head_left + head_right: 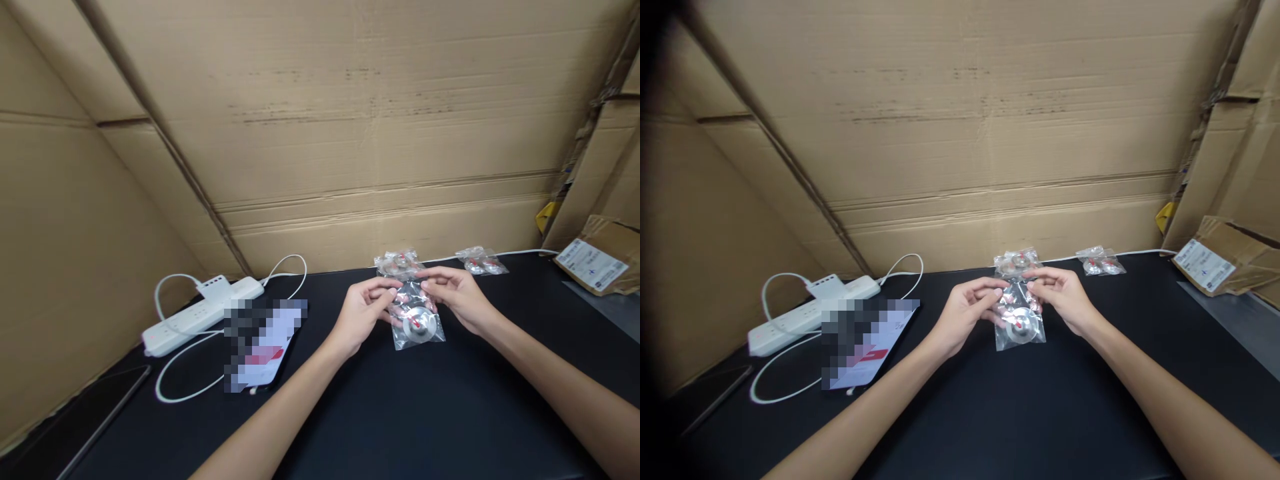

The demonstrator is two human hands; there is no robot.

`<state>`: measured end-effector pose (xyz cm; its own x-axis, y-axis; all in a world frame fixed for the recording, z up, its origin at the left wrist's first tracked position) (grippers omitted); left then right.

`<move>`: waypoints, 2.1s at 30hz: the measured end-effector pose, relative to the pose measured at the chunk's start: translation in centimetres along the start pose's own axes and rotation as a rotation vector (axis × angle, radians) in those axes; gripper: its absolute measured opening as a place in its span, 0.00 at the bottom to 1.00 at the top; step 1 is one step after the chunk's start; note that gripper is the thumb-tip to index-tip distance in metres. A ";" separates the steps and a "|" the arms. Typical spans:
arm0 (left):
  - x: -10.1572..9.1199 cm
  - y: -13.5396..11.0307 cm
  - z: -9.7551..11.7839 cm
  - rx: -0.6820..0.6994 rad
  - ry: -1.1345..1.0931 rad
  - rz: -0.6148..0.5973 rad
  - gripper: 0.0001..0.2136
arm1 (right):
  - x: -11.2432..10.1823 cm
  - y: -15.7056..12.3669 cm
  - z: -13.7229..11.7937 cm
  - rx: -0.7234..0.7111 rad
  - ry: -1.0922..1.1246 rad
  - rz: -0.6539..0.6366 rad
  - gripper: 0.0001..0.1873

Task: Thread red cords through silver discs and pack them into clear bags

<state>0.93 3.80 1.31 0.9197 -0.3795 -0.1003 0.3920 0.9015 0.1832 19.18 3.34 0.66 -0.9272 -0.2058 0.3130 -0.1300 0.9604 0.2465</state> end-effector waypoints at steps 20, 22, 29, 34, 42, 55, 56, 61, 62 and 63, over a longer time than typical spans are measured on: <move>-0.3 0.3 0.3 0.110 0.051 0.055 0.07 | 0.7 -0.3 -1.1 -0.121 -0.189 -0.053 0.10; -0.2 0.2 0.4 0.136 0.090 0.072 0.06 | 0.9 -0.3 -0.9 -0.119 -0.212 -0.037 0.11; 0.7 -0.9 1.1 0.201 0.288 0.074 0.07 | 1.0 -0.2 0.1 -0.110 -0.319 -0.081 0.14; 0.9 -0.9 0.9 0.173 0.264 0.047 0.15 | 1.3 -0.3 -0.3 -0.109 -0.299 -0.118 0.11; 1.0 -0.6 0.5 0.126 0.311 -0.054 0.09 | 1.3 -0.4 -0.3 -0.039 -0.400 -0.185 0.13; -0.2 -0.1 0.4 0.028 0.278 -0.193 0.12 | 0.8 -0.2 -0.5 0.068 -0.354 -0.295 0.11; -0.3 0.0 0.4 0.025 0.280 -0.194 0.12 | 0.8 -0.2 -0.5 0.065 -0.347 -0.294 0.11; -0.7 0.2 0.4 -0.009 0.261 -0.217 0.12 | 0.6 0.0 -0.7 0.052 -0.323 -0.272 0.11; -0.8 0.2 0.4 -0.011 0.256 -0.220 0.12 | 0.5 0.1 -0.7 0.052 -0.315 -0.265 0.12; -0.9 0.2 0.4 -0.012 0.254 -0.222 0.12 | 0.4 0.1 -0.7 0.054 -0.305 -0.259 0.12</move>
<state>0.23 4.23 1.86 0.7765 -0.5047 -0.3773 0.5808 0.8054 0.1179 19.06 3.22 1.41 -0.9221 -0.3848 -0.0412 -0.3835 0.8942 0.2308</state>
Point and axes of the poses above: each hand's wrist, its own y-axis towards the middle knuckle, its own x-axis out of the palm, z = x × y, the point moved 4 cm from there along y, towards the middle knuckle, and after that the axes turned 10 degrees about y, right-handed, at the moved point
